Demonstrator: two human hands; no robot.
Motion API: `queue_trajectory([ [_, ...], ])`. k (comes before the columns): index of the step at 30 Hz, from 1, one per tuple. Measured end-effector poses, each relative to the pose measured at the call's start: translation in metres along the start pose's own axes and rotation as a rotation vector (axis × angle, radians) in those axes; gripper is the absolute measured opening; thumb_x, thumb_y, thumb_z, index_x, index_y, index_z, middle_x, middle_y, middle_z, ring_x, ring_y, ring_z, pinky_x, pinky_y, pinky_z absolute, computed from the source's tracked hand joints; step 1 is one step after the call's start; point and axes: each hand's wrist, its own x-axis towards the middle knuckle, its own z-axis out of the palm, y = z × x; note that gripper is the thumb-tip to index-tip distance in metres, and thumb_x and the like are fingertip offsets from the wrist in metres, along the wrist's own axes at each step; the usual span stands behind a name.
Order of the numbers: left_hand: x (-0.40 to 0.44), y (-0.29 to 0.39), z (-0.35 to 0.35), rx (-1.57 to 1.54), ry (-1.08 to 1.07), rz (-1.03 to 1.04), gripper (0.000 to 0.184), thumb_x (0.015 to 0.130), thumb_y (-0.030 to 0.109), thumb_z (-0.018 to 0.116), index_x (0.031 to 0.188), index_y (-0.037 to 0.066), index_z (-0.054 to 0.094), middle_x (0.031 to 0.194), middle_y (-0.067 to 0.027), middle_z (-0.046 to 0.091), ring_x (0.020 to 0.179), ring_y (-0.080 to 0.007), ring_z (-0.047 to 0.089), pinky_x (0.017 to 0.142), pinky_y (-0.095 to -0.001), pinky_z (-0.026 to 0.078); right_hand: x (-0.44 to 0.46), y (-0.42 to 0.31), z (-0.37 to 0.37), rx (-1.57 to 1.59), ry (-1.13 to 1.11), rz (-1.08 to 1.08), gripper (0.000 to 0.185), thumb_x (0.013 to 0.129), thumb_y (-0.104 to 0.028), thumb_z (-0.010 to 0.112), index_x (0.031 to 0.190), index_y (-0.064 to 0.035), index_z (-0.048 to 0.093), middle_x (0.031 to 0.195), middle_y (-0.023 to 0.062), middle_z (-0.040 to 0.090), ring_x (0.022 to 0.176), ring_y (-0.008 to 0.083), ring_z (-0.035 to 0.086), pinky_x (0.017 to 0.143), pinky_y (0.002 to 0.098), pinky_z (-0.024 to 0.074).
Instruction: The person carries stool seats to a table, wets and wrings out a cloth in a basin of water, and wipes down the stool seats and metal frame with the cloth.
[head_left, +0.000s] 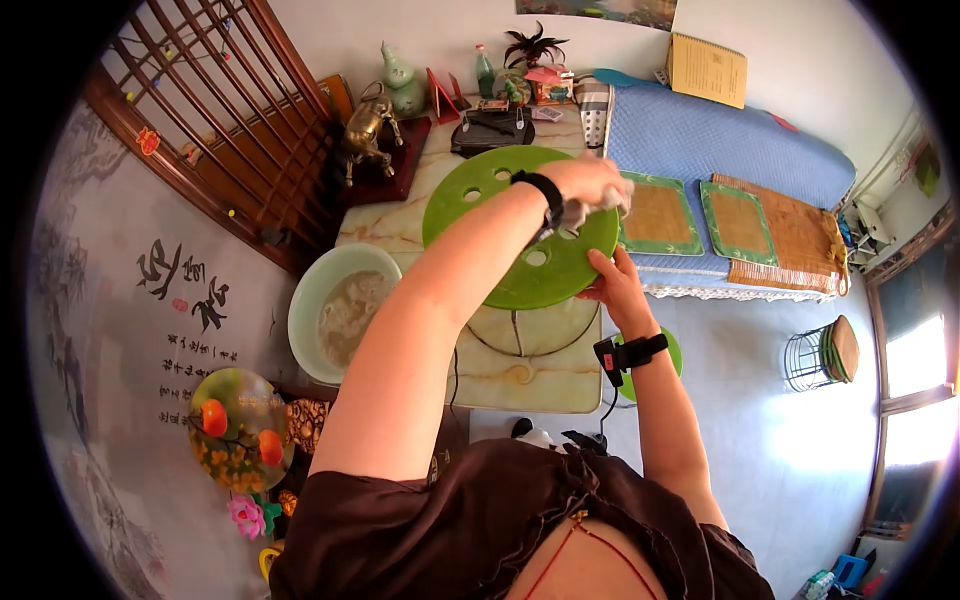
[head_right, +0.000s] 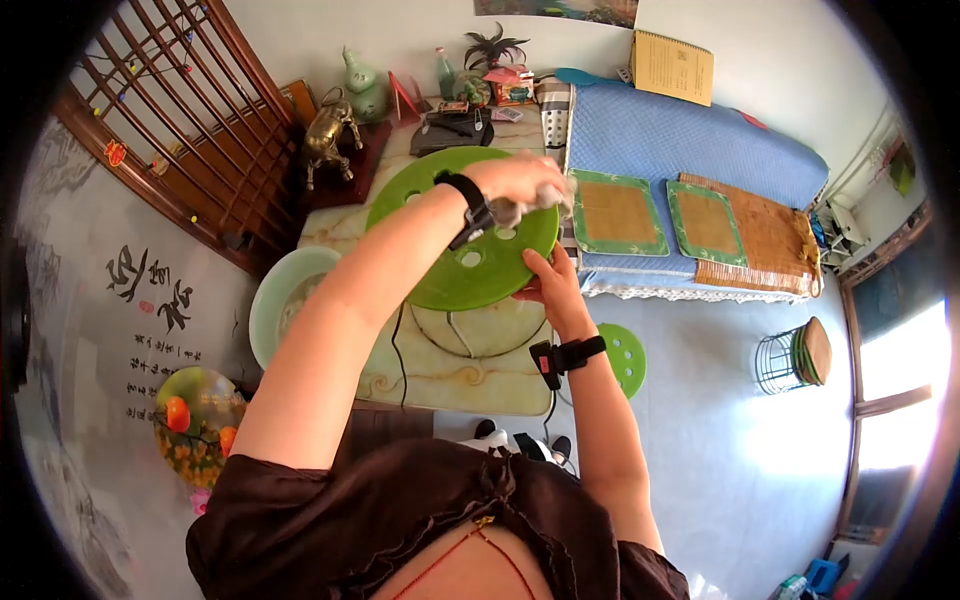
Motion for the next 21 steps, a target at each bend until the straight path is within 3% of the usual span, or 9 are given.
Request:
queue_trajectory([
  [5, -0.066, -0.046, -0.043, 0.153, 0.074, -0.503, 0.036, 0.074, 0.009, 0.062, 0.107, 0.021, 0.069, 0.104, -0.0128, 0.064, 0.094, -0.0328, 0.063, 0.081, -0.0412, 0.050, -0.003, -0.004, 0.002, -0.002, 0.013, -0.006, 0.040, 0.093, -0.022, 0.057, 0.127, -0.0055, 0.044, 0.099, 0.0083, 0.066, 0.071, 0.0178, 0.068, 0.060, 0.0301, 0.0583],
  [8, -0.113, -0.088, -0.048, 0.557, -0.067, -0.516, 0.026, 0.082, 0.025, 0.054, 0.100, 0.015, 0.069, 0.095, -0.0134, 0.067, 0.088, -0.0327, 0.063, 0.072, -0.0436, 0.050, -0.002, -0.004, -0.001, -0.044, 0.011, 0.030, 0.041, 0.092, -0.023, 0.058, 0.127, -0.0056, 0.045, 0.098, 0.0081, 0.066, 0.070, 0.0171, 0.068, 0.060, 0.0298, 0.0582],
  [9, -0.128, -0.129, -0.034, 0.524, -0.081, -0.475, 0.025, 0.083, 0.027, 0.053, 0.096, 0.013, 0.069, 0.089, -0.0161, 0.068, 0.085, -0.0351, 0.063, 0.072, -0.0445, 0.050, -0.001, -0.003, -0.002, -0.035, 0.017, 0.046, 0.041, 0.092, -0.023, 0.058, 0.127, -0.0056, 0.045, 0.098, 0.0081, 0.066, 0.070, 0.0171, 0.068, 0.060, 0.0298, 0.0582],
  [10, -0.141, -0.101, -0.044, 0.514, -0.007, -0.416, 0.026, 0.083, 0.028, 0.054, 0.090, 0.008, 0.069, 0.087, -0.0188, 0.067, 0.081, -0.0370, 0.063, 0.071, -0.0448, 0.050, 0.001, -0.002, -0.004, -0.038, 0.002, 0.035, 0.042, 0.092, -0.024, 0.058, 0.127, -0.0056, 0.045, 0.097, 0.0080, 0.066, 0.070, 0.0170, 0.068, 0.060, 0.0297, 0.0582],
  [11, -0.153, -0.084, -0.049, 0.367, -0.043, -0.537, 0.023, 0.077, 0.020, 0.059, 0.086, 0.002, 0.070, 0.086, -0.0209, 0.067, 0.081, -0.0353, 0.065, 0.075, -0.0450, 0.051, 0.003, 0.000, -0.006, -0.042, -0.014, 0.024, 0.042, 0.091, -0.024, 0.059, 0.127, -0.0055, 0.045, 0.097, 0.0079, 0.066, 0.069, 0.0169, 0.068, 0.059, 0.0296, 0.0582],
  [14, -0.177, -0.019, -0.059, -0.007, 0.007, -1.035, 0.032, 0.081, 0.031, 0.057, 0.087, 0.001, 0.069, 0.085, -0.0229, 0.066, 0.081, -0.0365, 0.065, 0.074, -0.0450, 0.052, 0.001, -0.001, -0.005, -0.054, -0.012, 0.041, 0.039, 0.093, -0.024, 0.056, 0.126, -0.0055, 0.047, 0.098, 0.0081, 0.066, 0.071, 0.0169, 0.068, 0.059, 0.0285, 0.0574],
  [17, -0.196, 0.020, -0.043, 0.182, 0.183, -0.889, 0.037, 0.079, 0.035, 0.060, 0.086, 0.001, 0.069, 0.084, -0.0228, 0.067, 0.082, -0.0371, 0.065, 0.076, -0.0453, 0.052, 0.002, -0.002, -0.005, -0.064, -0.036, 0.037, 0.037, 0.095, -0.025, 0.054, 0.125, -0.0057, 0.048, 0.101, 0.0079, 0.065, 0.075, 0.0170, 0.068, 0.059, 0.0273, 0.0568],
  [19, -0.198, 0.041, -0.030, 0.127, 0.084, -0.780, 0.040, 0.080, 0.036, 0.060, 0.097, 0.000, 0.065, 0.095, -0.0235, 0.065, 0.088, -0.0393, 0.063, 0.076, -0.0465, 0.049, 0.003, -0.003, -0.005, -0.069, -0.050, 0.049, 0.036, 0.095, -0.025, 0.054, 0.125, -0.0055, 0.048, 0.101, 0.0075, 0.065, 0.075, 0.0172, 0.068, 0.060, 0.0278, 0.0570],
  [21, -0.186, 0.076, -0.009, 0.048, 0.235, -0.707, 0.039, 0.081, 0.037, 0.062, 0.096, 0.002, 0.060, 0.095, -0.0204, 0.064, 0.090, -0.0362, 0.061, 0.074, -0.0439, 0.048, 0.006, 0.000, -0.005, -0.064, -0.061, 0.059, 0.035, 0.095, -0.025, 0.053, 0.124, -0.0055, 0.048, 0.100, 0.0074, 0.065, 0.075, 0.0177, 0.068, 0.061, 0.0283, 0.0573],
])
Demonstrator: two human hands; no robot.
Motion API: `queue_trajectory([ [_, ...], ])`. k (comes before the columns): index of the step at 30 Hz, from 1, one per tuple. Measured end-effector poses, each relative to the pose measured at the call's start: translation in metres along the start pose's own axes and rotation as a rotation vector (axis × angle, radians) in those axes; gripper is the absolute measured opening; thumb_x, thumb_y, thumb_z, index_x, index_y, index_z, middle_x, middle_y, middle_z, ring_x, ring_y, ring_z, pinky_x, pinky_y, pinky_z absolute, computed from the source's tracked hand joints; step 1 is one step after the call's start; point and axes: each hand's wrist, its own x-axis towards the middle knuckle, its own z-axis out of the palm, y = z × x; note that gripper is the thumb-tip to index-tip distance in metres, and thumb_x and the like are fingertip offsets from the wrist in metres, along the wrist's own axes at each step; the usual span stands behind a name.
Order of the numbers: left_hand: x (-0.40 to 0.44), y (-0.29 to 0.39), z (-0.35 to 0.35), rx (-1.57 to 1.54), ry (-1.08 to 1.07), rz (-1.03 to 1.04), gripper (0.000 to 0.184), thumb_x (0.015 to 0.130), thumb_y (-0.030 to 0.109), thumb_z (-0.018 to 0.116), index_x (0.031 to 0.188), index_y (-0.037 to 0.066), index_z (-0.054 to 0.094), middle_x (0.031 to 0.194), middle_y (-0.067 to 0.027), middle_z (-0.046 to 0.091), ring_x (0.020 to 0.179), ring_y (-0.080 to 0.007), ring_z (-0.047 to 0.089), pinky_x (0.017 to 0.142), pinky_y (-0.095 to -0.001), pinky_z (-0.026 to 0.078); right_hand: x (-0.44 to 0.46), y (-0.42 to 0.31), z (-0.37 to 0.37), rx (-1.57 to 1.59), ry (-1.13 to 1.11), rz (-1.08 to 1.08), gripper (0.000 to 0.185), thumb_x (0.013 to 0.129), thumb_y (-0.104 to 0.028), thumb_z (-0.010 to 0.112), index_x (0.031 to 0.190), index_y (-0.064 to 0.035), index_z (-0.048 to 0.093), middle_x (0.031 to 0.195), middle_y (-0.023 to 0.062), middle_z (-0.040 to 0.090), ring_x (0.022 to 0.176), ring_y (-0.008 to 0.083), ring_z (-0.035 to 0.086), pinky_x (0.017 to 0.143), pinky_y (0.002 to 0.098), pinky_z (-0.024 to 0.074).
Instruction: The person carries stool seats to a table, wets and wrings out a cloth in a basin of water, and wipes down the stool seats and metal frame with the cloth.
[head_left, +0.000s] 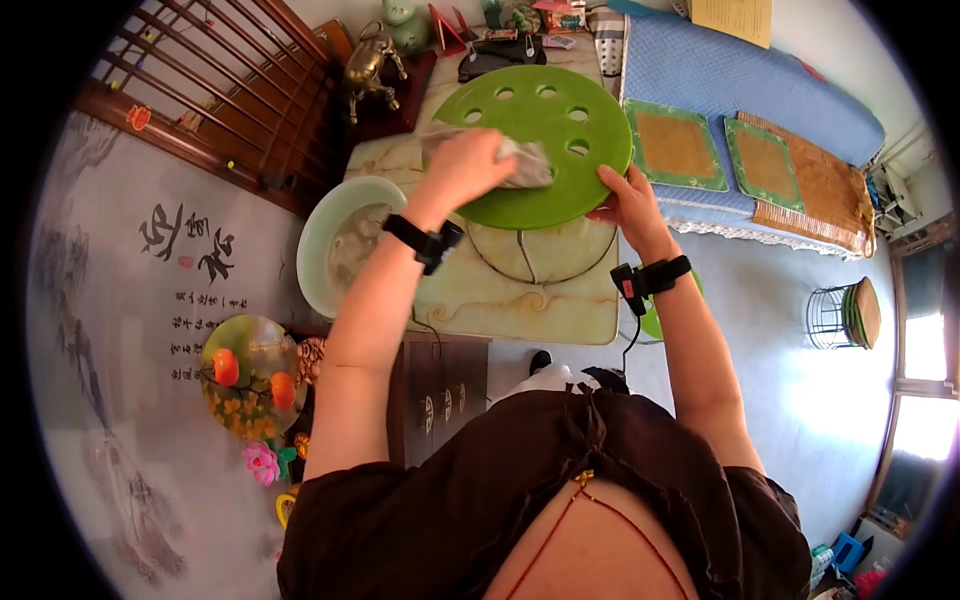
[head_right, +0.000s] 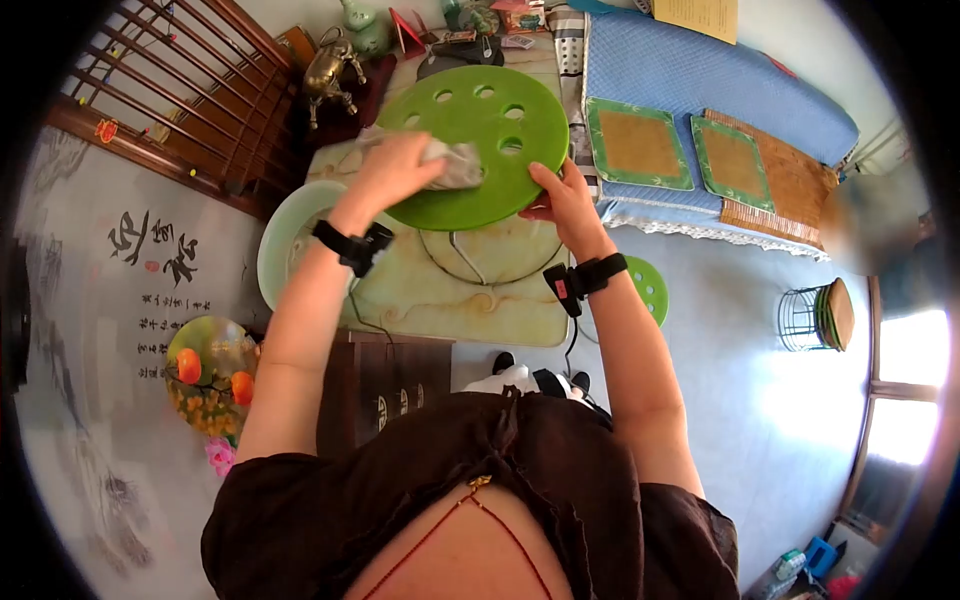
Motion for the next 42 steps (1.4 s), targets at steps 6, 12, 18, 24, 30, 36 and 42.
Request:
queue_trajectory([
  [6, -0.027, 0.087, 0.037, -0.116, 0.236, 0.258, 0.033, 0.080, 0.029, 0.067, 0.098, 0.003, 0.056, 0.091, -0.0142, 0.055, 0.087, -0.0333, 0.058, 0.072, -0.0418, 0.047, 0.013, 0.013, -0.004, 0.159, 0.023, -0.133, 0.034, 0.092, -0.022, 0.058, 0.121, -0.0059, 0.050, 0.096, 0.0077, 0.065, 0.067, 0.0166, 0.066, 0.057, 0.0289, 0.0556],
  [12, -0.066, 0.044, 0.031, -0.165, 0.378, -0.067, 0.032, 0.078, 0.026, 0.068, 0.098, 0.004, 0.057, 0.092, -0.0131, 0.055, 0.087, -0.0336, 0.057, 0.071, -0.0438, 0.047, 0.003, 0.002, -0.001, 0.060, -0.023, -0.024, 0.036, 0.093, -0.022, 0.058, 0.123, -0.0060, 0.048, 0.099, 0.0097, 0.065, 0.073, 0.0191, 0.068, 0.062, 0.0318, 0.0580],
  [18, -0.081, -0.033, 0.045, -0.253, 0.781, -0.229, 0.033, 0.081, 0.023, 0.067, 0.101, 0.000, 0.057, 0.097, -0.0203, 0.056, 0.092, -0.0395, 0.054, 0.073, -0.0450, 0.045, 0.004, -0.001, -0.002, 0.033, 0.000, 0.009, 0.035, 0.093, -0.023, 0.057, 0.122, -0.0052, 0.047, 0.100, 0.0089, 0.065, 0.077, 0.0198, 0.068, 0.063, 0.0337, 0.0587],
  [24, -0.077, -0.026, 0.052, -1.152, 0.879, -0.518, 0.037, 0.088, 0.028, 0.064, 0.111, 0.002, 0.051, 0.110, -0.0120, 0.054, 0.096, -0.0231, 0.055, 0.076, -0.0377, 0.048, 0.005, -0.001, -0.003, 0.044, -0.013, 0.004, 0.032, 0.094, -0.024, 0.056, 0.119, -0.0058, 0.049, 0.100, 0.0083, 0.065, 0.079, 0.0187, 0.067, 0.065, 0.0342, 0.0586],
  [30, -0.105, 0.046, 0.108, -1.736, 0.867, -0.498, 0.037, 0.095, 0.025, 0.058, 0.127, 0.013, 0.044, 0.118, -0.0002, 0.054, 0.107, -0.0145, 0.053, 0.086, -0.0341, 0.048, 0.005, 0.002, -0.003, 0.052, 0.034, -0.001, 0.032, 0.094, -0.024, 0.057, 0.120, -0.0060, 0.049, 0.100, 0.0084, 0.065, 0.078, 0.0195, 0.067, 0.063, 0.0337, 0.0584],
  [36, -0.096, 0.030, 0.102, -1.802, 0.825, -0.402, 0.042, 0.092, 0.022, 0.062, 0.120, 0.002, 0.039, 0.112, -0.0089, 0.054, 0.096, -0.0145, 0.057, 0.079, -0.0315, 0.050, 0.007, 0.003, -0.005, -0.002, 0.043, -0.007, 0.033, 0.095, -0.024, 0.054, 0.122, -0.0040, 0.051, 0.103, 0.0097, 0.065, 0.083, 0.0203, 0.067, 0.065, 0.0340, 0.0564],
  [42, -0.073, -0.051, 0.048, -1.552, 0.599, -0.473, 0.029, 0.091, 0.026, 0.060, 0.108, 0.003, 0.057, 0.098, -0.0062, 0.064, 0.090, -0.0150, 0.063, 0.070, -0.0259, 0.050, 0.002, -0.007, 0.004, 0.026, 0.048, 0.003, 0.032, 0.095, -0.022, 0.053, 0.121, -0.0034, 0.051, 0.103, 0.0104, 0.065, 0.083, 0.0218, 0.067, 0.065, 0.0351, 0.0569],
])
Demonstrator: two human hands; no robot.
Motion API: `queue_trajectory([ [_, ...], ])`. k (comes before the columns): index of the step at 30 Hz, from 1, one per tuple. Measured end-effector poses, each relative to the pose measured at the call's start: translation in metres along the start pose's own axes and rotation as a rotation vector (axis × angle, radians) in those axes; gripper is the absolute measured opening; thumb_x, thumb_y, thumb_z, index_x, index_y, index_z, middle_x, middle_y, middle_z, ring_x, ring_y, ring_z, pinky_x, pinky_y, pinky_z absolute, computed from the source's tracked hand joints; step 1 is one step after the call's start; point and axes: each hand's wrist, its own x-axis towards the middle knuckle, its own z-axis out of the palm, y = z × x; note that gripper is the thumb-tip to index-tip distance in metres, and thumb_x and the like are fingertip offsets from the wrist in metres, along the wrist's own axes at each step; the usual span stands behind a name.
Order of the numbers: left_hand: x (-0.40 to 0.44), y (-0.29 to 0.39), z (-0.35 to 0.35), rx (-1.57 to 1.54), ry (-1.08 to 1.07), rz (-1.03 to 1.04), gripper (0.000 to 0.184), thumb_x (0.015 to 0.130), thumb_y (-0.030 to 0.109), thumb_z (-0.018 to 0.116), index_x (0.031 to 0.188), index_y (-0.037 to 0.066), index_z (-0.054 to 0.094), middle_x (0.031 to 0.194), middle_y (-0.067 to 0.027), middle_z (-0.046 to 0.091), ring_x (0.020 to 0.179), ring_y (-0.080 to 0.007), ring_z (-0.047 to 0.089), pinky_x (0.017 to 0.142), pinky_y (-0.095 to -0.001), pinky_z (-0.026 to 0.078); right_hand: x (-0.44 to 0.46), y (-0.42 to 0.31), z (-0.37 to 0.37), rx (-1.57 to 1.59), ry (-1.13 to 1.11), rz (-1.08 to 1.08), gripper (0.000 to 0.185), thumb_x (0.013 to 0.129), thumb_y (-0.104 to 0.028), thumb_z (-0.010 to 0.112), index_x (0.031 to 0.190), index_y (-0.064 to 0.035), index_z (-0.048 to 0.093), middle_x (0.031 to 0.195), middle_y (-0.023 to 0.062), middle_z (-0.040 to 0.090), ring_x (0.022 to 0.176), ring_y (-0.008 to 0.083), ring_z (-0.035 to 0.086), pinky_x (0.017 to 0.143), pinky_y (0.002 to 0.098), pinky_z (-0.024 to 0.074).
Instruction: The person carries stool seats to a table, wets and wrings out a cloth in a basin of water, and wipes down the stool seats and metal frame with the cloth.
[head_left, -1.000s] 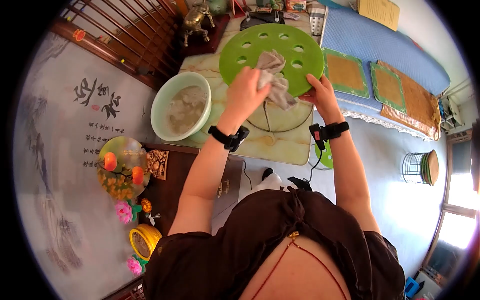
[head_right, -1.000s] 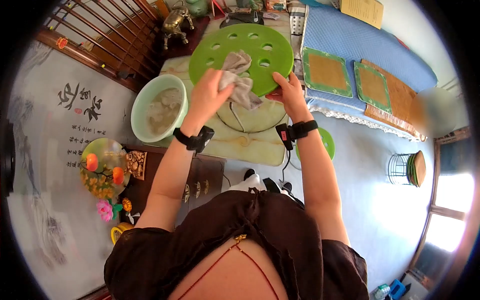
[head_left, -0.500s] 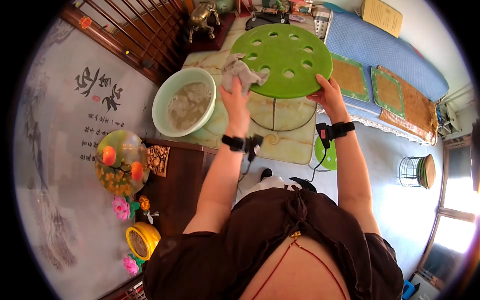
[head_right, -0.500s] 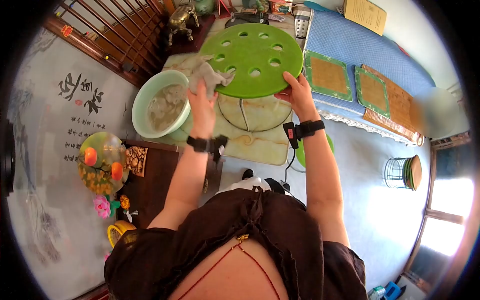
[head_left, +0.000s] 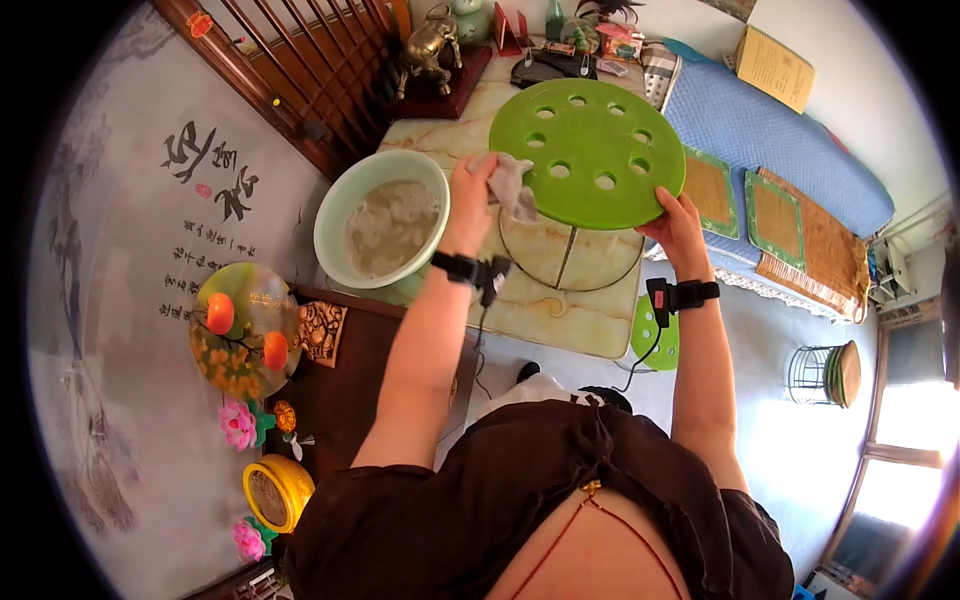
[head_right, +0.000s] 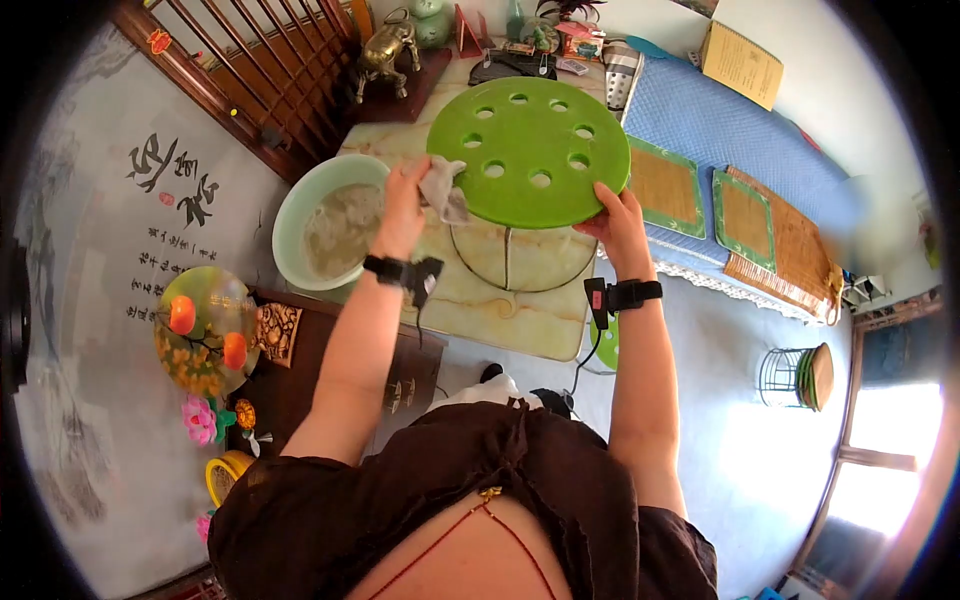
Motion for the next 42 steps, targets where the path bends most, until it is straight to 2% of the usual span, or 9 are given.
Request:
queue_trajectory([
  [10, 0.123, 0.018, -0.030, -0.059, -0.370, -0.186, 0.022, 0.088, 0.025, 0.064, 0.099, 0.006, 0.065, 0.093, -0.0065, 0.067, 0.078, -0.0166, 0.066, 0.065, -0.0282, 0.053, -0.006, 0.005, 0.000, -0.023, 0.046, 0.020, 0.033, 0.096, -0.029, 0.053, 0.120, -0.0053, 0.053, 0.103, 0.0092, 0.065, 0.085, 0.0202, 0.066, 0.069, 0.0357, 0.0568],
  [13, 0.135, 0.017, -0.035, -0.002, -0.438, -0.231, 0.031, 0.084, 0.023, 0.068, 0.109, 0.004, 0.064, 0.104, -0.0070, 0.066, 0.095, -0.0163, 0.063, 0.080, -0.0306, 0.051, -0.026, 0.024, 0.015, -0.024, 0.110, 0.088, 0.044, 0.096, -0.044, 0.051, 0.117, -0.0060, 0.056, 0.106, 0.0095, 0.065, 0.097, 0.0207, 0.063, 0.083, 0.0385, 0.0525],
  [20, 0.123, 0.013, -0.042, 0.042, -0.573, -0.099, 0.033, 0.087, 0.023, 0.063, 0.111, 0.001, 0.062, 0.109, -0.0097, 0.064, 0.102, -0.0194, 0.061, 0.090, -0.0313, 0.047, -0.054, 0.038, 0.070, -0.056, 0.070, 0.019, 0.044, 0.098, -0.036, 0.050, 0.128, -0.0036, 0.048, 0.113, 0.0115, 0.064, 0.106, 0.0249, 0.061, 0.088, 0.0385, 0.0500],
  [23, 0.087, 0.017, -0.032, -0.045, -0.528, -0.092, 0.038, 0.087, 0.019, 0.062, 0.118, -0.003, 0.056, 0.103, -0.0075, 0.065, 0.093, -0.0145, 0.063, 0.081, -0.0273, 0.051, -0.046, 0.021, 0.046, -0.019, -0.026, 0.109, 0.042, 0.099, -0.033, 0.048, 0.128, -0.0032, 0.048, 0.115, 0.0128, 0.063, 0.102, 0.0247, 0.064, 0.082, 0.0352, 0.0523],
  [26, 0.049, 0.013, -0.023, -0.065, -0.416, -0.128, 0.040, 0.087, 0.017, 0.063, 0.121, -0.003, 0.054, 0.101, -0.0081, 0.065, 0.088, -0.0155, 0.065, 0.073, -0.0250, 0.053, -0.021, 0.011, 0.021, -0.104, 0.193, 0.078, 0.031, 0.099, -0.030, 0.047, 0.114, -0.0044, 0.054, 0.095, 0.0069, 0.066, 0.073, 0.0156, 0.064, 0.057, 0.0242, 0.0481],
  [29, -0.002, 0.004, -0.010, -0.105, -0.283, -0.179, 0.044, 0.087, 0.015, 0.065, 0.123, -0.004, 0.052, 0.102, -0.0102, 0.065, 0.085, -0.0163, 0.066, 0.072, -0.0258, 0.054, 0.005, -0.004, 0.000, -0.227, 0.302, -0.031, 0.028, 0.098, -0.026, 0.046, 0.107, -0.0016, 0.057, 0.084, 0.0036, 0.062, 0.062, 0.0107, 0.056, 0.051, 0.0233, 0.0428],
  [34, -0.065, 0.000, 0.007, -0.110, -0.157, -0.341, 0.046, 0.086, 0.014, 0.067, 0.125, -0.003, 0.049, 0.102, -0.0112, 0.064, 0.088, -0.0173, 0.065, 0.070, -0.0284, 0.055, 0.024, -0.019, -0.014, -0.456, 0.174, -0.216, 0.035, 0.093, -0.017, 0.056, 0.121, 0.0038, 0.053, 0.095, 0.0073, 0.066, 0.080, 0.0129, 0.062, 0.065, 0.0260, 0.0500],
  [38, -0.038, -0.010, 0.000, -0.082, -0.019, -0.137, 0.045, 0.087, 0.017, 0.067, 0.124, -0.001, 0.049, 0.099, -0.0076, 0.062, 0.081, -0.0152, 0.061, 0.069, -0.0278, 0.052, 0.004, -0.027, 0.017, -0.445, 0.220, -0.174, 0.040, 0.090, -0.012, 0.058, 0.125, 0.0044, 0.050, 0.105, 0.0093, 0.064, 0.088, 0.0138, 0.063, 0.076, 0.0248, 0.0501],
  [42, 0.018, -0.008, -0.026, -0.044, -0.050, -0.119, 0.036, 0.089, 0.019, 0.064, 0.116, 0.000, 0.051, 0.092, -0.0052, 0.060, 0.076, -0.0134, 0.059, 0.068, -0.0275, 0.050, 0.010, -0.020, 0.004, -0.431, 0.139, -0.250, 0.040, 0.091, -0.013, 0.058, 0.127, 0.0032, 0.050, 0.110, 0.0095, 0.063, 0.091, 0.0134, 0.062, 0.076, 0.0251, 0.0505],
])
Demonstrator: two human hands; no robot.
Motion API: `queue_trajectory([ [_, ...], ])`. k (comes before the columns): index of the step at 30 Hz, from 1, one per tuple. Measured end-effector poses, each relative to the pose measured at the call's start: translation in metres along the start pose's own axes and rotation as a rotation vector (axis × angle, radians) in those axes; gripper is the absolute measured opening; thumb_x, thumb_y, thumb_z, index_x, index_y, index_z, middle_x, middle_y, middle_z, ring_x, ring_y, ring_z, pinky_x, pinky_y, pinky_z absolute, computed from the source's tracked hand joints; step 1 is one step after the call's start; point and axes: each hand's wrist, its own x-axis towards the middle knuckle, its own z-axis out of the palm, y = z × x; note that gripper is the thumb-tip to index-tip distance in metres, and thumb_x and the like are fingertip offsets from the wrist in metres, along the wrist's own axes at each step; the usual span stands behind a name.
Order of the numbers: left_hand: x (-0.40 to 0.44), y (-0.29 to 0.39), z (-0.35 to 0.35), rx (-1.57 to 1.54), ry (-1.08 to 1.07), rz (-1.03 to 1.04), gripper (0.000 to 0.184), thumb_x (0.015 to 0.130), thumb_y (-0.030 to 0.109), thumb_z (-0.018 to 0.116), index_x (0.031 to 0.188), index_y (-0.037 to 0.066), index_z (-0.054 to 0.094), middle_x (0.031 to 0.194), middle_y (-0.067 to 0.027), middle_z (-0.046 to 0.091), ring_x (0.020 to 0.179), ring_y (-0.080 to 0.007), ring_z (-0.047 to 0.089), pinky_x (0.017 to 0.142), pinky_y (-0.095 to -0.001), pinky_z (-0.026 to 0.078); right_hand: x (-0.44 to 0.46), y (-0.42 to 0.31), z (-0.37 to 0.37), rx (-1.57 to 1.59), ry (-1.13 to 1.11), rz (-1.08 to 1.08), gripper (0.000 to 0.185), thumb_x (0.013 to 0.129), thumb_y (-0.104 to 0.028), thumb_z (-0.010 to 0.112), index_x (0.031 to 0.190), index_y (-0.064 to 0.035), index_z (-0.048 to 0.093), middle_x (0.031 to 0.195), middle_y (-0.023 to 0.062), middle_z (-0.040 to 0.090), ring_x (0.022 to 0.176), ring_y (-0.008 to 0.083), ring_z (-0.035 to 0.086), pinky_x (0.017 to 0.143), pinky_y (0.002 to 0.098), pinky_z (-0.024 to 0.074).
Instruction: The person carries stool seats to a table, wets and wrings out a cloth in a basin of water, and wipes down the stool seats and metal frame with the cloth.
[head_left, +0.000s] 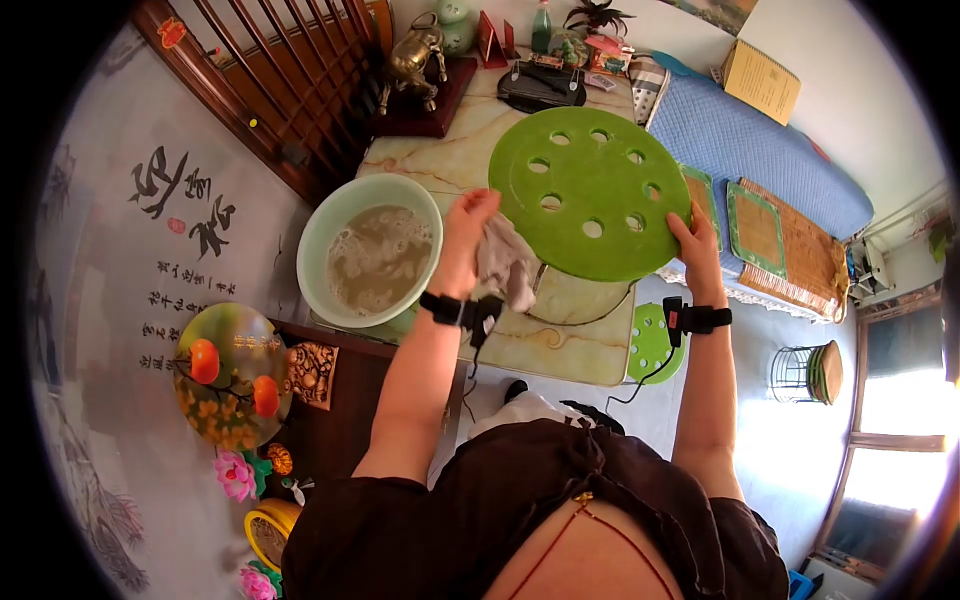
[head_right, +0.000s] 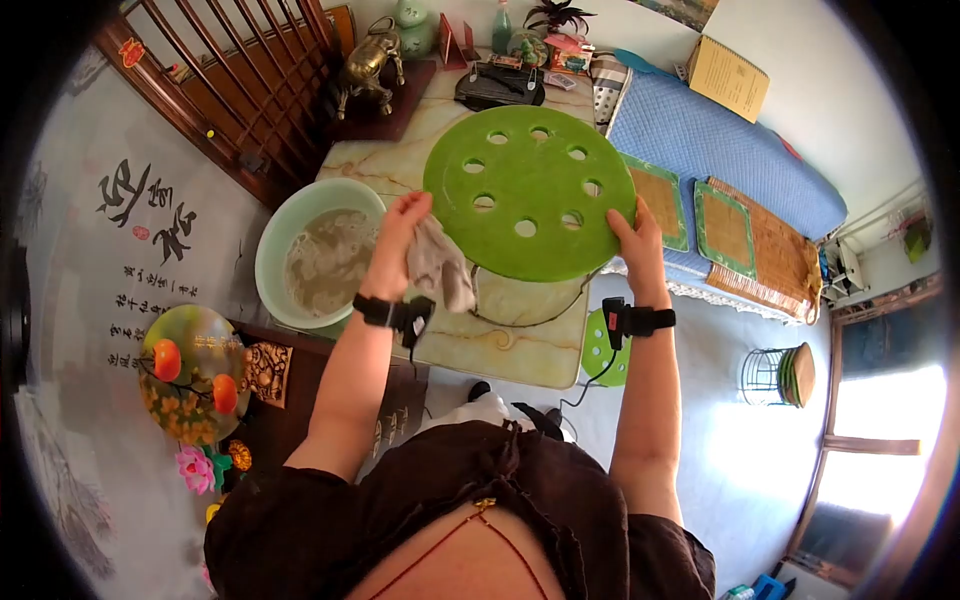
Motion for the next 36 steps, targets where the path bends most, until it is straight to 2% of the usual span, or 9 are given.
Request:
queue_trajectory([
  [6, 0.066, 0.019, -0.013, -0.214, -0.070, 0.095, 0.028, 0.095, 0.031, 0.058, 0.095, 0.003, 0.053, 0.089, -0.0063, 0.061, 0.074, -0.0156, 0.060, 0.066, -0.0287, 0.050, -0.004, 0.000, 0.002, 0.071, -0.017, 0.012, 0.040, 0.091, -0.014, 0.057, 0.127, 0.0023, 0.050, 0.112, 0.0093, 0.062, 0.097, 0.0138, 0.060, 0.078, 0.0263, 0.0499],
  [9, 0.073, 0.018, 0.002, -0.453, -0.135, 0.019, 0.033, 0.095, 0.031, 0.057, 0.109, 0.001, 0.051, 0.104, -0.0098, 0.059, 0.096, -0.0198, 0.059, 0.082, -0.0339, 0.050, -0.003, 0.017, 0.001, -0.026, 0.061, -0.034, 0.042, 0.091, -0.018, 0.059, 0.126, 0.0030, 0.051, 0.113, 0.0136, 0.061, 0.100, 0.0177, 0.058, 0.083, 0.0301, 0.0480],
  [12, 0.044, 0.013, 0.019, -0.277, -0.090, 0.143, 0.040, 0.094, 0.029, 0.059, 0.121, 0.001, 0.049, 0.112, -0.0099, 0.058, 0.104, -0.0215, 0.056, 0.090, -0.0349, 0.047, -0.020, 0.032, 0.002, -0.393, 0.211, -0.074, 0.045, 0.089, -0.023, 0.062, 0.123, 0.0046, 0.052, 0.109, 0.0162, 0.059, 0.102, 0.0237, 0.056, 0.088, 0.0345, 0.0458],
  [13, 0.032, 0.012, 0.022, -0.312, -0.036, 0.130, 0.039, 0.092, 0.017, 0.061, 0.125, 0.004, 0.044, 0.114, -0.0092, 0.057, 0.106, -0.0212, 0.056, 0.090, -0.0360, 0.048, -0.033, 0.030, 0.009, -0.505, 0.310, -0.149, 0.048, 0.088, -0.025, 0.064, 0.122, 0.0055, 0.052, 0.107, 0.0171, 0.058, 0.101, 0.0260, 0.055, 0.088, 0.0358, 0.0457],
  [16, 0.002, 0.003, 0.027, -0.390, 0.028, 0.117, 0.036, 0.092, 0.014, 0.060, 0.123, 0.003, 0.043, 0.115, -0.0086, 0.057, 0.106, -0.0206, 0.057, 0.089, -0.0350, 0.050, -0.056, 0.026, 0.019, -0.778, 0.461, -0.290, 0.052, 0.086, -0.030, 0.067, 0.119, 0.0067, 0.053, 0.104, 0.0147, 0.056, 0.098, 0.0264, 0.055, 0.090, 0.0392, 0.0460],
  [19, -0.030, -0.010, 0.030, -0.402, 0.030, 0.103, 0.031, 0.094, 0.012, 0.058, 0.121, 0.003, 0.046, 0.113, -0.0077, 0.058, 0.103, -0.0175, 0.059, 0.083, -0.0322, 0.051, -0.074, 0.008, 0.033, -0.359, 0.352, 0.055, 0.049, 0.088, -0.030, 0.065, 0.122, 0.0034, 0.052, 0.111, 0.0133, 0.057, 0.102, 0.0241, 0.056, 0.093, 0.0402, 0.0461],
  [21, -0.047, -0.009, 0.039, -0.423, 0.040, 0.073, 0.030, 0.094, 0.012, 0.057, 0.121, 0.004, 0.046, 0.112, -0.0076, 0.058, 0.103, -0.0169, 0.059, 0.082, -0.0320, 0.051, -0.081, -0.006, 0.045, 0.451, 0.049, 0.429, 0.042, 0.093, -0.023, 0.060, 0.127, -0.0001, 0.048, 0.122, 0.0116, 0.056, 0.107, 0.0236, 0.057, 0.094, 0.0412, 0.0474],
  [24, -0.049, -0.015, 0.038, -0.454, 0.116, 0.044, 0.028, 0.095, 0.013, 0.055, 0.121, 0.004, 0.047, 0.110, -0.0072, 0.059, 0.102, -0.0175, 0.059, 0.083, -0.0331, 0.051, -0.078, 0.013, 0.073, 0.841, 0.036, 0.313, 0.037, 0.097, -0.015, 0.052, 0.131, -0.0028, 0.045, 0.128, 0.0115, 0.054, 0.113, 0.0248, 0.056, 0.098, 0.0417, 0.0458],
  [36, 0.092, 0.031, 0.007, -0.352, -0.273, 0.090, 0.033, 0.095, 0.020, 0.057, 0.121, 0.005, 0.043, 0.114, -0.0092, 0.054, 0.103, -0.0182, 0.056, 0.084, -0.0344, 0.050, -0.074, 0.015, 0.064, 0.736, 0.005, 0.264, 0.037, 0.097, -0.009, 0.048, 0.131, 0.0035, 0.043, 0.129, 0.0162, 0.053, 0.115, 0.0290, 0.055, 0.096, 0.0444, 0.0483],
])
